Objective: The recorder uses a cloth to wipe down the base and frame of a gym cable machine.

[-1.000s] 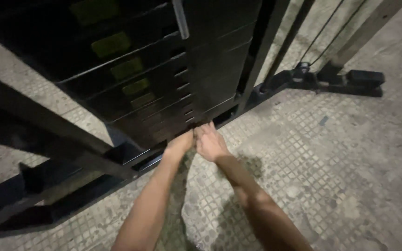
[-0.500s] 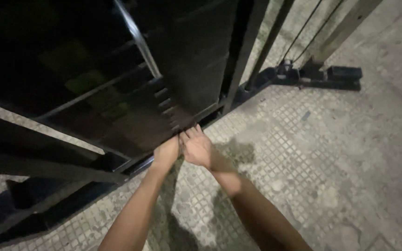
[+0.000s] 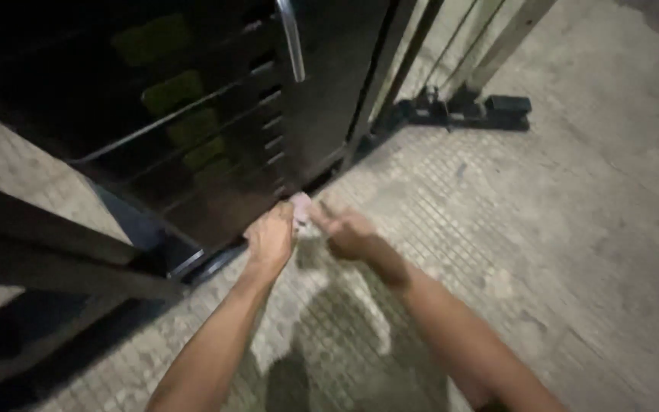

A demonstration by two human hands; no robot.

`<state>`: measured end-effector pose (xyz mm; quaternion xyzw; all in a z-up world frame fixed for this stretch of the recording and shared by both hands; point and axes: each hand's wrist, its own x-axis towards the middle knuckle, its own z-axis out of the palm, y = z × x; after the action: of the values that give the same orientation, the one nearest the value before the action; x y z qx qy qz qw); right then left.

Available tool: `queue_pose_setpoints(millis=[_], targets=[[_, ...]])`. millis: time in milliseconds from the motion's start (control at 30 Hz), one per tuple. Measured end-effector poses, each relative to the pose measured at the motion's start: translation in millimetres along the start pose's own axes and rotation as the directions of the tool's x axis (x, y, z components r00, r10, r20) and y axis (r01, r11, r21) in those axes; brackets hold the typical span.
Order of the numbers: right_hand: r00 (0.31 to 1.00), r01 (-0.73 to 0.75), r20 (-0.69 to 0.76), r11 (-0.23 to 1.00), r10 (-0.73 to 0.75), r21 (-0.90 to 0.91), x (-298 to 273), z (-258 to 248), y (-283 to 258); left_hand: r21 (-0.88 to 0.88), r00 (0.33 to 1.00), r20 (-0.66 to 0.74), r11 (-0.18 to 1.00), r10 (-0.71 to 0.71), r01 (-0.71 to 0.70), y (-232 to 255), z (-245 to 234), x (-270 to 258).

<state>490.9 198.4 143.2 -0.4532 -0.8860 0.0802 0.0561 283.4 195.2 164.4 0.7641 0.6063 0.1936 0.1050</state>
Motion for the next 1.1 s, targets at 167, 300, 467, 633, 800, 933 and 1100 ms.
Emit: queue_pose_setpoints(millis=[167, 300, 467, 633, 800, 933, 1100], targets=[[0.997, 0.051, 0.070, 0.956, -0.032, -0.289, -35, -93, 30, -0.719, 0.956, -0.051, 0.675, -0.288, 0.165, 50, 31, 9], [0.900, -0.285, 0.275, 0.933, 0.340, -0.220, -13, -123, 43, -0.952, 0.850, 0.231, -0.289, -0.473, 0.098, 108, 49, 52], [0.936, -0.307, 0.204, 0.948, 0.285, 0.083, 14, -129, 63, -0.987, 0.902, 0.018, -0.150, -0.432, -0.052, 98, 135, 82], [0.995, 0.044, -0.090, 0.993, -0.034, 0.112, 22, -87, 136, -0.997, 0.956, 0.013, 0.069, -0.292, 0.035, 121, 112, 107], [0.967, 0.217, -0.133, 0.976, -0.216, -0.007, 22, -102, 177, -0.324, 0.840, -0.348, 0.894, -0.416, 0.308, 130, 146, 121], [0.925, 0.338, -0.204, 0.939, -0.320, 0.059, 17, -83, 217, -0.533, 0.711, -0.352, 0.755, -0.608, 0.382, 131, 195, 132], [0.914, 0.313, -0.319, 0.937, -0.253, 0.154, 9, -60, 272, -0.967, 0.451, 0.182, -0.243, -0.874, -0.080, 168, 205, 156]])
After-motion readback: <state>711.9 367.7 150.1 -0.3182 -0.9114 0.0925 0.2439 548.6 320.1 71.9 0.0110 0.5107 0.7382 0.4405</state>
